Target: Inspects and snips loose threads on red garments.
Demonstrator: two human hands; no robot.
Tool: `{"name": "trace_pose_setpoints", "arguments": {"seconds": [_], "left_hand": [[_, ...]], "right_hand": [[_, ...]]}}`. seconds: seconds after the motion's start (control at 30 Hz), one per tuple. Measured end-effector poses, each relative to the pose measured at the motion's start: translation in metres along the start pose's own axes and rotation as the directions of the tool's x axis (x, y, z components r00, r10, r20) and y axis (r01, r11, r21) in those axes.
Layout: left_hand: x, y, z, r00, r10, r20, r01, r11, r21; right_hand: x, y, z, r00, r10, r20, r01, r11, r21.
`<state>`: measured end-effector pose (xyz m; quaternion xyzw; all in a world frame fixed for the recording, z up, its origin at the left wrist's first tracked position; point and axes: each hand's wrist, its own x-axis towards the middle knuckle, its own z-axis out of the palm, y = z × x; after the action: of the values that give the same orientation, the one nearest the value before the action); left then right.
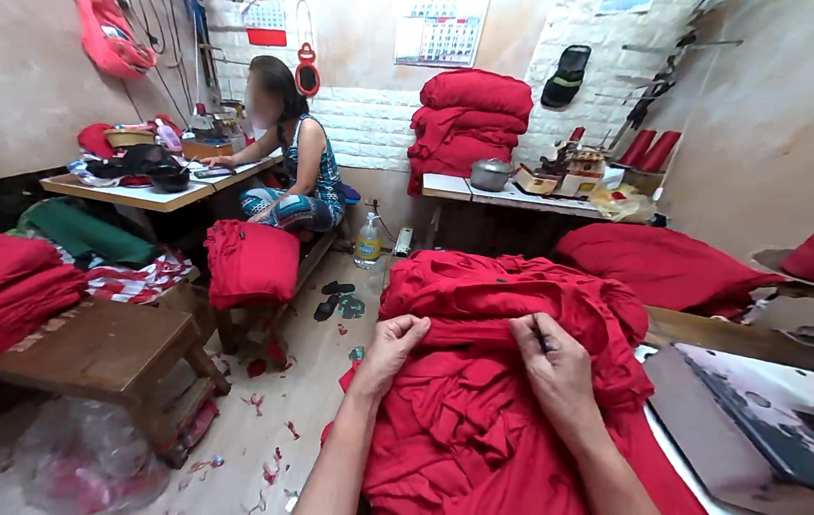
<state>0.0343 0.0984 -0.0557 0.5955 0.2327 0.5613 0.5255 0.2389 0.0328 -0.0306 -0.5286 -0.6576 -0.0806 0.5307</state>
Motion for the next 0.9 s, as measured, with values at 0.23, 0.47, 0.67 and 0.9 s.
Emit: {"name": "trace_pose_setpoints", "arguments": {"seconds": [0.23,0.47,0.67,0.9], "left_hand": [[-0.004,-0.006,-0.003,0.997,0.071,-0.007,-0.064,0.942,0.328],[-0.006,0.020,0.023,0.901,0.382,-0.207,-0.192,0.777,0.600],[-0.003,0.022,0.027,0.999,0.046,0.003,-0.035,0.711,0.702],[-0.010,0.013,0.021,0.972,0.232,0.041,-0.211,0.778,0.592]], "right_hand": [[-0.009,0.021,0.006,0.994,-0.017,0.104,0.037,0.980,-0.194],[-0.012,0.025,0.011,0.995,-0.076,0.056,0.086,0.976,-0.200],[-0.015,0.023,0.010,0.995,-0.074,0.065,0.085,0.977,-0.194],[0.002,-0.028,0.007,0.954,-0.290,0.079,0.299,0.942,-0.153]]}}
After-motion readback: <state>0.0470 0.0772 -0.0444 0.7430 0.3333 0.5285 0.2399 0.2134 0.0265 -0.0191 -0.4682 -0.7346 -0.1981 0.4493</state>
